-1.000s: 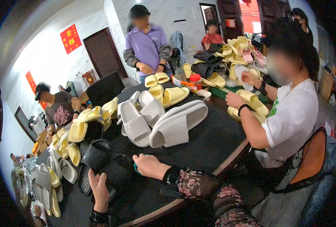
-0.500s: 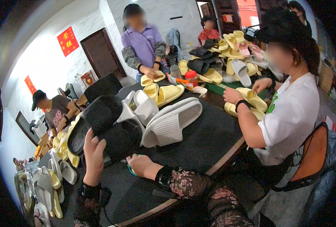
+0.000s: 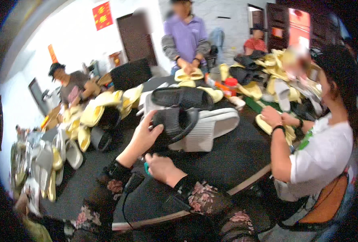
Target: Trimming excess material from footwear slides using scissors.
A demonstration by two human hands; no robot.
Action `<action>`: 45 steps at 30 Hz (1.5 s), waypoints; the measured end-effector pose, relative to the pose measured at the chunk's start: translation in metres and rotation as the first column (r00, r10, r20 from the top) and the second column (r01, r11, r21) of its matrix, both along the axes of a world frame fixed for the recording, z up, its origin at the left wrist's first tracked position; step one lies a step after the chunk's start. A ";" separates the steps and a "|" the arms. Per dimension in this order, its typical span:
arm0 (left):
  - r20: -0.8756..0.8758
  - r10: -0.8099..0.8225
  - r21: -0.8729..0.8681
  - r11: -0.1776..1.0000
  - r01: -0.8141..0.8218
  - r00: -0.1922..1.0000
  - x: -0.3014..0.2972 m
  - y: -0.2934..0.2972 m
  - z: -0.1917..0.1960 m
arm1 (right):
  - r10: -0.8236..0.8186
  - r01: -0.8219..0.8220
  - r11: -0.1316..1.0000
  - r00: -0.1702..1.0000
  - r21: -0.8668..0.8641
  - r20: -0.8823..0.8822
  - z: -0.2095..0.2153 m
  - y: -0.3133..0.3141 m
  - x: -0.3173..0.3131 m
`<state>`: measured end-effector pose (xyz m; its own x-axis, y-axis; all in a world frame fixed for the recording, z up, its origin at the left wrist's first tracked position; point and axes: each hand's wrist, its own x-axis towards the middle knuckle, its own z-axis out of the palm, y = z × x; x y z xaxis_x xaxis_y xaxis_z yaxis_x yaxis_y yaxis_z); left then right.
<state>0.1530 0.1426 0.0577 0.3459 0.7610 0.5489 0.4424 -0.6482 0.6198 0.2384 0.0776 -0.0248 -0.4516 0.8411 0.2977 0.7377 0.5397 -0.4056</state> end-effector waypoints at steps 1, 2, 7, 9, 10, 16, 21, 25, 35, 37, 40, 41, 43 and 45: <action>0.014 0.009 -0.041 0.999 -0.008 1.000 0.000 -0.006 0.004 | 0.019 -0.012 0.993 0.998 -0.121 0.059 0.008 0.001 0.003; 0.054 -0.013 -0.034 0.999 0.015 0.998 -0.003 -0.007 0.000 | 0.016 -0.001 0.987 0.996 -0.162 0.091 0.009 0.003 0.003; 0.065 0.006 0.090 0.996 -0.011 0.998 -0.016 -0.032 -0.004 | -0.032 0.045 0.995 0.990 -0.091 0.141 0.006 0.006 0.004; 0.092 -0.066 0.101 0.993 0.056 0.994 -0.027 -0.049 0.004 | 0.028 -0.027 0.999 0.998 -0.033 0.052 -0.005 0.008 0.002; 0.087 -0.059 0.144 0.989 0.046 0.994 -0.031 -0.060 0.008 | 0.065 -0.064 0.998 0.997 0.030 -0.044 -0.013 0.009 0.003; 0.122 -0.124 0.084 0.990 0.114 0.985 -0.060 -0.113 0.033 | 0.018 -0.020 0.999 0.999 0.040 0.040 -0.020 0.015 0.006; 0.049 -0.001 0.137 0.991 -0.006 0.999 -0.109 -0.124 0.012 | -0.004 0.005 1.000 0.999 -0.005 0.035 0.003 0.002 -0.002; 0.027 0.206 -0.026 0.978 -0.205 0.978 -0.159 -0.132 -0.003 | -0.002 0.002 1.000 0.999 -0.005 0.039 0.009 -0.002 0.001; 0.056 0.496 -0.196 0.857 -0.477 0.867 -0.239 -0.154 -0.040 | -0.041 0.041 0.999 0.999 -0.008 0.025 0.010 0.001 0.005; 0.026 0.518 -0.181 0.844 -0.506 0.855 -0.249 -0.162 -0.045 | -0.030 0.030 1.000 0.999 -0.005 0.021 0.008 -0.001 -0.001; -0.015 0.565 -0.195 0.808 -0.557 0.825 -0.262 -0.169 -0.048 | 0.002 -0.003 1.000 1.000 0.005 0.009 0.002 0.003 -0.007; -0.011 0.561 -0.197 0.810 -0.552 0.827 -0.265 -0.169 -0.049 | -0.002 0.002 1.000 1.000 0.006 0.014 0.003 0.002 -0.007; -0.033 0.552 -0.198 0.813 -0.547 0.833 -0.267 -0.165 -0.050 | -0.003 0.003 1.000 1.000 0.014 0.016 0.005 0.001 -0.004; -0.018 0.554 -0.211 0.812 -0.545 0.832 -0.272 -0.155 -0.054 | -0.010 0.009 1.000 1.000 0.027 0.019 0.006 0.001 -0.001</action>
<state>-0.1188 -0.0126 0.0042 -0.1830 0.9109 0.3698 0.6579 -0.1660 0.7346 0.2375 0.0790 -0.0191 -0.4493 0.8372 0.3118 0.7502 0.5431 -0.3771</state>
